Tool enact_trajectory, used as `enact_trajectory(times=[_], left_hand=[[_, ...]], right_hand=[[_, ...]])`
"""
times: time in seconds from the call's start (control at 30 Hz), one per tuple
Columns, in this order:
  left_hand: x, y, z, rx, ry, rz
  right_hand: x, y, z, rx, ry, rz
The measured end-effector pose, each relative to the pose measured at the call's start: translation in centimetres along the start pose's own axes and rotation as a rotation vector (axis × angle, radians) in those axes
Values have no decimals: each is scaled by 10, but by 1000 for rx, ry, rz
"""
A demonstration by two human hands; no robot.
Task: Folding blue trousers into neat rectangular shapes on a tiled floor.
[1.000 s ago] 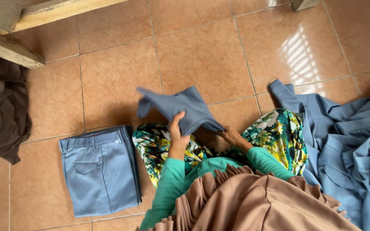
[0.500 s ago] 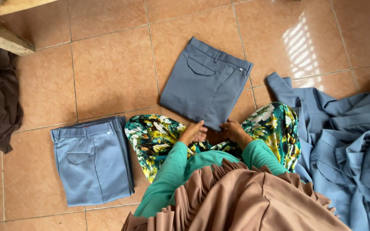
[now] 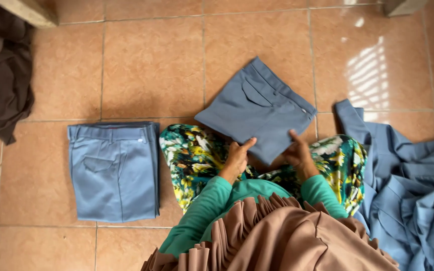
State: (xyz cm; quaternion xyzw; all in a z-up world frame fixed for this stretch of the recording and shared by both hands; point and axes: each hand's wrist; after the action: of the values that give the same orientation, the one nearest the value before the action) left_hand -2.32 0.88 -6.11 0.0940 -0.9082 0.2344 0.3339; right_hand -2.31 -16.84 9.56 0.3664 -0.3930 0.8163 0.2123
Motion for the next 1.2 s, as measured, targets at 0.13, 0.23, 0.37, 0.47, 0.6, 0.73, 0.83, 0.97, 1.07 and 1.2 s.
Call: enact_trajectory(times=[0.13,0.23,0.37,0.47,0.6,0.73,0.83,0.97,1.07,1.2], left_hand=[[91,-37,-95,89,-29,80],[99,-30,-122,126,-107,124],[113,-15,-192,174,-40,279],[115,7,-225,252,-96,305],[136,51,-286,304,-378,286],[186,133,-326,190,-587,171],[241,200,-325,-170,-735,-145],[269,292,-263,184,-676,-394],[260,341,-193,235,-522,-530],[234,358,-126,351,-280,-734]], right_hand=[[-136,91,38,-104,54,73],[-130,53,63,-161,90,-56],[-90,-33,90,91,248,-51],[-55,-113,91,254,399,-80],[-32,-222,66,281,547,143],[-13,-318,-4,286,455,371],[-9,-365,-76,245,271,623],[3,-384,-194,430,114,700],[-27,-355,-274,718,44,556],[-29,-321,-297,981,60,472]])
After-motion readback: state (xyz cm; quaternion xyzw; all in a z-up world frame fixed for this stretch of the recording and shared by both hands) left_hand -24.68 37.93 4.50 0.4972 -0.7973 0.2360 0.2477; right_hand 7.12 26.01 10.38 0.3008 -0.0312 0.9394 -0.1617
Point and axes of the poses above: each hand's wrist, its own x-axis away from the middle knuckle, its own y-axis out of the back of the hand, z = x × y, and after that the axes turned 4 degrees about -x, right-handed
